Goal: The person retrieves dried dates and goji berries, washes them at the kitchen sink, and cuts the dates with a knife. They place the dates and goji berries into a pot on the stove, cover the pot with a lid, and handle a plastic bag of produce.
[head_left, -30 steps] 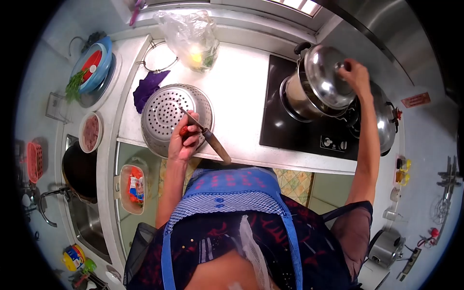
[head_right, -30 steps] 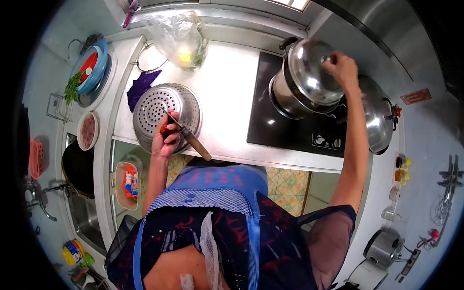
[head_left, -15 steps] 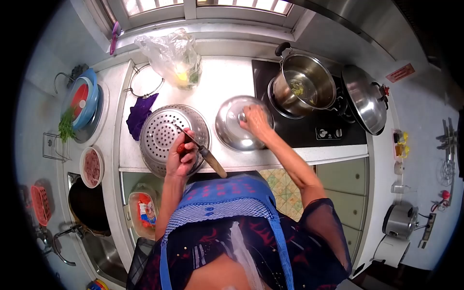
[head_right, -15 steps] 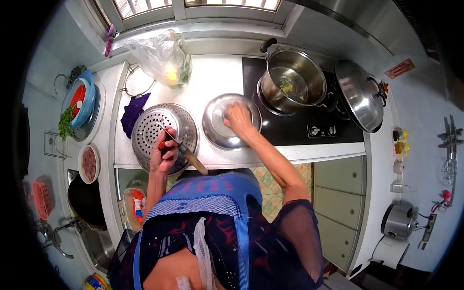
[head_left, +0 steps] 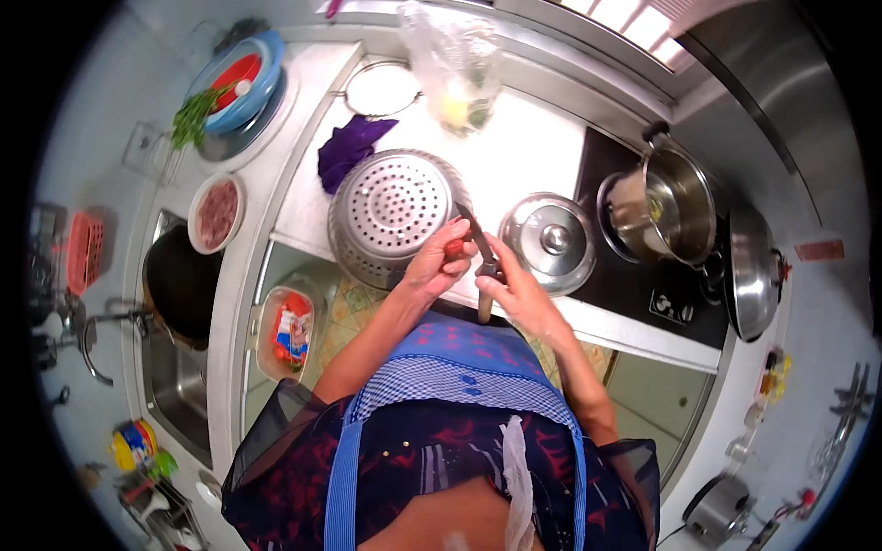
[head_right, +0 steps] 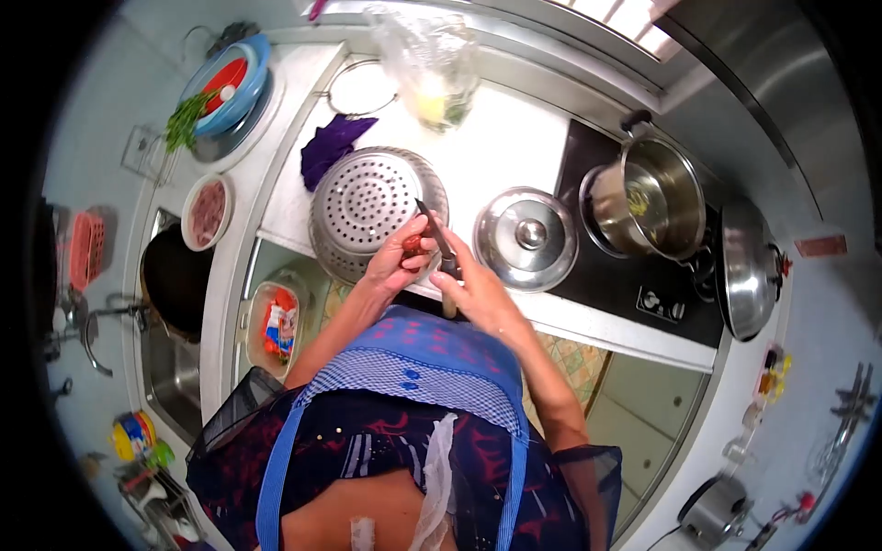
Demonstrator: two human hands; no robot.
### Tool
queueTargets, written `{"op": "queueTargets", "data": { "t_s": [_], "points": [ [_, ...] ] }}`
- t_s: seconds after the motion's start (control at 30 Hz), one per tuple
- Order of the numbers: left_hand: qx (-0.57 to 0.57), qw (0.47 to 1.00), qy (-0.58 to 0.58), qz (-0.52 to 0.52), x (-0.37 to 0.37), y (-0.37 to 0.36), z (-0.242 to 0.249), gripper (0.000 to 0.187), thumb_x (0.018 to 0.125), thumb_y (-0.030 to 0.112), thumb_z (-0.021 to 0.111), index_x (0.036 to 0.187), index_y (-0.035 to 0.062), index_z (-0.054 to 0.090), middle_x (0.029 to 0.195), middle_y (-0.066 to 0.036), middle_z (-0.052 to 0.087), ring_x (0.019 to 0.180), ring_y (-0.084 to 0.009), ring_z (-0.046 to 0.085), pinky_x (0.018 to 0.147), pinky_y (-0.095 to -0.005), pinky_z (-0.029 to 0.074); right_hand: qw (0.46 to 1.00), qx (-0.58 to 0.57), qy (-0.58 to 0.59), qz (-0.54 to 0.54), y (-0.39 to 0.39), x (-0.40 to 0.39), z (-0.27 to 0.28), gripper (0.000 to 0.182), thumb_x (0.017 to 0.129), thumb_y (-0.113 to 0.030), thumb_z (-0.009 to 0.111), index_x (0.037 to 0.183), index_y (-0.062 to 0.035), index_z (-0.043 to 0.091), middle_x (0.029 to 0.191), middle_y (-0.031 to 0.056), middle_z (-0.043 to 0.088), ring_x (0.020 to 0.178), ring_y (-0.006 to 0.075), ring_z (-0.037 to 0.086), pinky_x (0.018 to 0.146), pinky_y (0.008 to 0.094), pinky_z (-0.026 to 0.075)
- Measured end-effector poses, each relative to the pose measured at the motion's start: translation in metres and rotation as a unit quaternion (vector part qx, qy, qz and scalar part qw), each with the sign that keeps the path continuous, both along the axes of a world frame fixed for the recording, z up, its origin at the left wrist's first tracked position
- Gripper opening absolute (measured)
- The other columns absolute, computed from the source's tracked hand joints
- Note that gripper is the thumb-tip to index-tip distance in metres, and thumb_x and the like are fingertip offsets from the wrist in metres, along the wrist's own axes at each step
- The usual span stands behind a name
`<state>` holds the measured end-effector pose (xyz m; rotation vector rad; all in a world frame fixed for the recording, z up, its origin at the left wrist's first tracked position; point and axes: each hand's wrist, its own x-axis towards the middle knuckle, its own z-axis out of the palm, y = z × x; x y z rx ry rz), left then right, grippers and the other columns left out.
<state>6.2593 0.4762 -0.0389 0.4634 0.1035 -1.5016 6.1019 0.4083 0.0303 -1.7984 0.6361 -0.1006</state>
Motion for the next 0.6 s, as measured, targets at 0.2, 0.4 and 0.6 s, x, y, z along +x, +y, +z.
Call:
{"op": "queueTargets", "data": {
  "t_s": [0.2, 0.4, 0.6],
  "points": [
    [0.005, 0.996, 0.005, 0.086, 0.028, 0.043, -0.002, 0.022, 0.09, 0.021, 0.052, 0.105, 0.0042, 0.054, 0.085, -0.003, 0.054, 0.065, -0.0055, 0.051, 0.035, -0.0134, 0.03, 0.997, 0.05, -0.039, -0.041, 0.036, 0.049, -0.018, 0.043, 0.089, -0.016, 0.048, 0.129, -0.0082, 0.035, 0.077, 0.0073, 0.055, 0.064, 0.0139, 0.053, 0.06, 0.0279, 0.043],
    [-0.014, 0.98, -0.015, 0.198, 0.067, 0.122, 0.001, 0.025, 0.089, 0.029, 0.054, 0.1, 0.0067, 0.057, 0.079, -0.001, 0.054, 0.061, -0.0037, 0.048, 0.036, -0.014, 0.028, 0.977, 0.132, -0.121, 0.119, 0.062, 0.122, -0.033, 0.021, 0.09, -0.017, 0.048, 0.103, -0.0014, 0.048, 0.072, 0.0052, 0.056, 0.06, 0.0109, 0.053, 0.055, 0.0249, 0.042],
    [0.048, 0.94, -0.099, 0.323, 0.086, 0.195, 0.01, 0.019, 0.086, 0.019, 0.055, 0.101, 0.0083, 0.053, 0.083, 0.0, 0.054, 0.063, -0.0033, 0.049, 0.037, -0.0135, 0.029, 0.953, 0.24, -0.03, 0.184, 0.116, 0.199, -0.042, 0.029, 0.088, -0.033, 0.053, 0.088, -0.0041, 0.052, 0.068, -0.0005, 0.049, 0.057, 0.0086, 0.046, 0.053, 0.0221, 0.039]
  ]
}}
